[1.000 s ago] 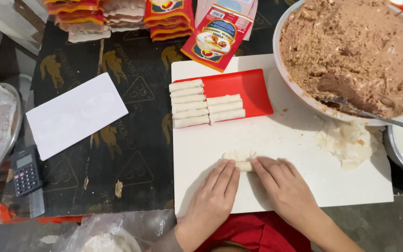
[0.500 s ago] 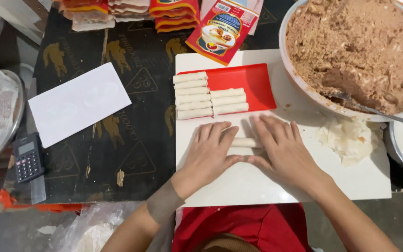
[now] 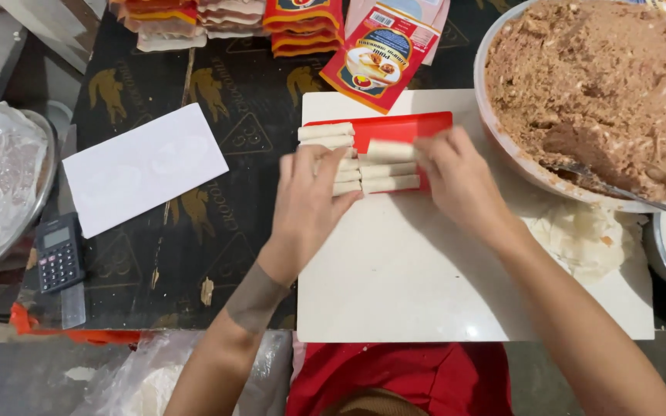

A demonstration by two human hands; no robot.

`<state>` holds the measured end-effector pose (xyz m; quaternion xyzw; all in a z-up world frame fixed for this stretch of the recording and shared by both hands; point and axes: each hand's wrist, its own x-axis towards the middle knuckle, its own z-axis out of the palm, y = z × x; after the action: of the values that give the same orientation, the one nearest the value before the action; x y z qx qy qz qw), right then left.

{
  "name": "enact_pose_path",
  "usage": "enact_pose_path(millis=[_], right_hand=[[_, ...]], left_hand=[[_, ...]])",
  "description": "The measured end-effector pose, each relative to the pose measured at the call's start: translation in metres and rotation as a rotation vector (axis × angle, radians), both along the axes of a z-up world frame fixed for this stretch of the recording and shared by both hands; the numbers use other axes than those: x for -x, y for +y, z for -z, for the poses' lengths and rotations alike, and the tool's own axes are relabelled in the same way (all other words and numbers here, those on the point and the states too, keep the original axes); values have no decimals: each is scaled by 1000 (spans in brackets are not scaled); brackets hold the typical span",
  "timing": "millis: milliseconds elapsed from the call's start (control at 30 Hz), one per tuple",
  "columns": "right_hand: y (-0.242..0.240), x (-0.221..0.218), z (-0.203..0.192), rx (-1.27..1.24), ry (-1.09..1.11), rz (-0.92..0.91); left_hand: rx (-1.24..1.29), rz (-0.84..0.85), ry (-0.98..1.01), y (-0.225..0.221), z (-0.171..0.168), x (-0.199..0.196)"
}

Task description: A person is manually preparing spring rolls by placing meat filling onto wrappers and rolling them tightly.

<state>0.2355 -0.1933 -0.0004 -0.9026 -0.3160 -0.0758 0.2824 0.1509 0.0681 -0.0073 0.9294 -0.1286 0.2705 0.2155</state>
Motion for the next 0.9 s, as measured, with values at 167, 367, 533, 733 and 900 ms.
enact_pose_path(millis=[167, 367, 533, 733, 900], right_hand=[[3, -77, 53, -33, -64, -104], [7, -73, 51, 1, 3, -285], [45, -13, -54, -89, 726, 145], [-15, 24, -17, 146, -86, -192], [-35, 94, -25, 62, -64, -324]], left_hand=[[117, -50, 198, 13, 20, -12], [131, -49, 173, 12, 29, -15], [138, 40, 106, 11, -4, 18], [-32, 292, 265, 60, -39, 174], [234, -552, 1170, 146, 47, 268]])
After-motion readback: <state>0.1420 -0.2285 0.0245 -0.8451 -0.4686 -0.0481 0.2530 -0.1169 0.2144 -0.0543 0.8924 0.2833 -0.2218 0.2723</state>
